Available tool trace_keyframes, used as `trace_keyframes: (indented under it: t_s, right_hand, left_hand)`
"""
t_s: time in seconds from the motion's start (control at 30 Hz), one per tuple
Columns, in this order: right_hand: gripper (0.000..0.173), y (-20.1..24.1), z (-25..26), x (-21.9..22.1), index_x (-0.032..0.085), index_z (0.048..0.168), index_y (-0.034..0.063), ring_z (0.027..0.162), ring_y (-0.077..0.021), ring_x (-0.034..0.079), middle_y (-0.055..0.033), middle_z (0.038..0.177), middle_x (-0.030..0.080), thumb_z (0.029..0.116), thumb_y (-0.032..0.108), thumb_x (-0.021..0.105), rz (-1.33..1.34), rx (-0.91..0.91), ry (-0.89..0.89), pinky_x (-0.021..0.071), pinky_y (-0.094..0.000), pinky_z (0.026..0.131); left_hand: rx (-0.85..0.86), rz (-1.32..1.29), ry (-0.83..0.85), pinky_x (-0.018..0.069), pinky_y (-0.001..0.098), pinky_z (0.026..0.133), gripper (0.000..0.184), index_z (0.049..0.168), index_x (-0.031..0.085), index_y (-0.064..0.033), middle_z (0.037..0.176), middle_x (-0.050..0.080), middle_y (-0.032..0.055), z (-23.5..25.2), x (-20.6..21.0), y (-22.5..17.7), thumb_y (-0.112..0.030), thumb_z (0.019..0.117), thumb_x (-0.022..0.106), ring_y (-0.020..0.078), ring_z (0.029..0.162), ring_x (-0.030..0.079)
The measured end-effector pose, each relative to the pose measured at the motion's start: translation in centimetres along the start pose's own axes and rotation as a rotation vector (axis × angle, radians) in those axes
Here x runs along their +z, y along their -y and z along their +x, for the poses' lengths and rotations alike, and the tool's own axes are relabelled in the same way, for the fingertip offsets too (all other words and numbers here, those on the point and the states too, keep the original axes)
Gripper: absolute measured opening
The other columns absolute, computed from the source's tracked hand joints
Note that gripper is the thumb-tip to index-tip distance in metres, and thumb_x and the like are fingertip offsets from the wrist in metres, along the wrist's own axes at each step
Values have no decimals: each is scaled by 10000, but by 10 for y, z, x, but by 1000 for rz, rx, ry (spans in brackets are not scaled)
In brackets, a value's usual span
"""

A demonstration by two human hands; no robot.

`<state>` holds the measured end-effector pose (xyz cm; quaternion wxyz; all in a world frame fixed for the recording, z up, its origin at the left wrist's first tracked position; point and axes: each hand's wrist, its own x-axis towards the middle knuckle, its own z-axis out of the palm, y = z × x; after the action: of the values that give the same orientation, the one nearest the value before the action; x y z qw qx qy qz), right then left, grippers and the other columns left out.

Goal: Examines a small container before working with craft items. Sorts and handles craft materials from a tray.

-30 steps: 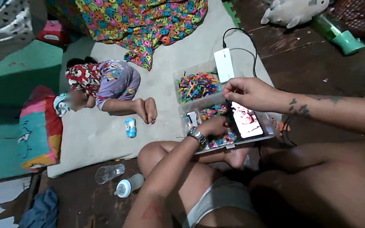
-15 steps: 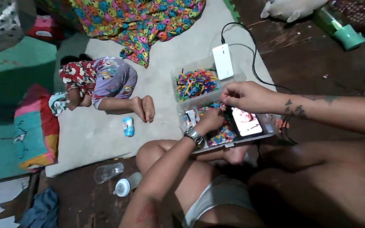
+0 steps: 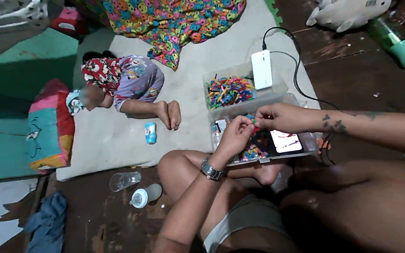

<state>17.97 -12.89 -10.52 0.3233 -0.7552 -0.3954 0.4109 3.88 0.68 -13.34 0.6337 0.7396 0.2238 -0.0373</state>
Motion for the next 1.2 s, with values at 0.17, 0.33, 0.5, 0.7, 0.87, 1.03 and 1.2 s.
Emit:
trace_keyframes:
  t_s: [0.17,0.33,0.5,0.7,0.87,1.03,1.2]
  right_hand:
    - [206,5,0,-1,610,996,6,683,-136,628,-98,841,646,1075,179,531,149,145,52,544,-298,652]
    - [173,8,-2,-3,551,1075,27,630,-102,618,-66,835,636,1095,180,473,418,358,123,547,-238,606]
    - [174,4,-3,-5,525,1146,52,652,-99,629,-57,890,645,1112,182,416,540,433,251,543,-231,595]
    - [191,-1,-12,-11,534,1197,74,693,-108,670,-31,871,632,1113,120,369,637,375,476,598,-262,646]
    - [161,1,-12,-12,532,1100,81,678,-102,668,-28,862,637,1113,135,382,721,333,468,602,-260,644]
    - [166,4,-10,-10,570,972,45,669,-104,658,-56,851,663,1086,91,459,632,269,366,567,-220,594]
    - [159,7,-9,-8,600,924,25,667,-122,635,-78,822,650,1057,72,527,482,225,231,548,-238,608]
  left_hand:
    - [-39,-288,-11,586,291,729,126,1169,509,-21,904,605,60,-2,6,5,-20,1045,485,122,757,656]
    - [-81,-469,12,574,304,776,242,1199,507,-52,965,607,66,-4,9,3,44,998,412,139,810,647]
    - [39,-413,147,523,251,684,222,1240,558,-95,947,614,18,3,5,15,-64,1026,507,86,747,590]
    - [324,-57,209,561,268,788,165,1135,647,-12,979,650,20,3,-8,18,-62,981,616,58,841,628]
    - [514,0,63,524,209,731,31,923,664,-21,945,612,17,0,-10,17,-44,931,684,37,817,588]
    - [548,24,-32,527,201,708,43,936,657,-9,962,614,38,-2,-9,21,-48,947,673,44,808,591]
    - [482,52,-108,538,238,754,38,916,669,-26,1022,650,50,-4,-4,18,-37,950,658,74,876,620]
